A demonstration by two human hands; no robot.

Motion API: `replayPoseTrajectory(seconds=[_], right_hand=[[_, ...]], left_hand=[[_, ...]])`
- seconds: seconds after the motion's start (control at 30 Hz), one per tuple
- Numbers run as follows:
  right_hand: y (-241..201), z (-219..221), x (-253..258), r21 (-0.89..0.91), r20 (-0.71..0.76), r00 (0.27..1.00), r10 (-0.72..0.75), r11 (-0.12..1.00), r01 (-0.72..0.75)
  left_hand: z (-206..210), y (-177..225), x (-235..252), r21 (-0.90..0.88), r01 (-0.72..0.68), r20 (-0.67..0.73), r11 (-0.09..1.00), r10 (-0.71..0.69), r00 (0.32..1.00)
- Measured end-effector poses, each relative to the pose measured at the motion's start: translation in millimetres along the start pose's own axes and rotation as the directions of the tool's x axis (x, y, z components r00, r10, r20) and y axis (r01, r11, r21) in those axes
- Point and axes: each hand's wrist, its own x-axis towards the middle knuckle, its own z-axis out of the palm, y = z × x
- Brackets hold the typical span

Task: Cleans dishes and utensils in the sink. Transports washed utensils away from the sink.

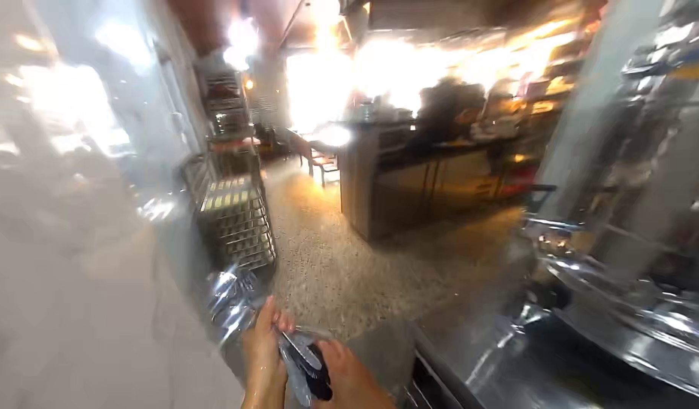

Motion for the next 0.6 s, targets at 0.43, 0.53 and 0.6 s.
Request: replayPoseTrajectory(seconds=[0.43, 0.53, 0.6], right_hand=[[83.6, -135.8, 390.9, -0.300, -0.088, 0.957, 0.275, 0.909, -0.289], [141.4, -164.0, 456.1, -0.149, -0.234, 0.936, 0.263, 0.942, -0.302], [180.2, -183.8, 500.6, 0.018, -0.486, 0.858, 0.164, 0.984, -0.178]], left_hand=[[126.0, -144.1, 406.5, -0.089, 0.267, 0.030, 0.960, -0.265, 0.964], [164.7, -212.7, 490.8, 0.128, 0.292, 0.172, 0.948, -0.311, 0.935], [193.3, -271.6, 551.6, 0.348, 0.187, 0.407, 0.919, -0.327, 0.853]])
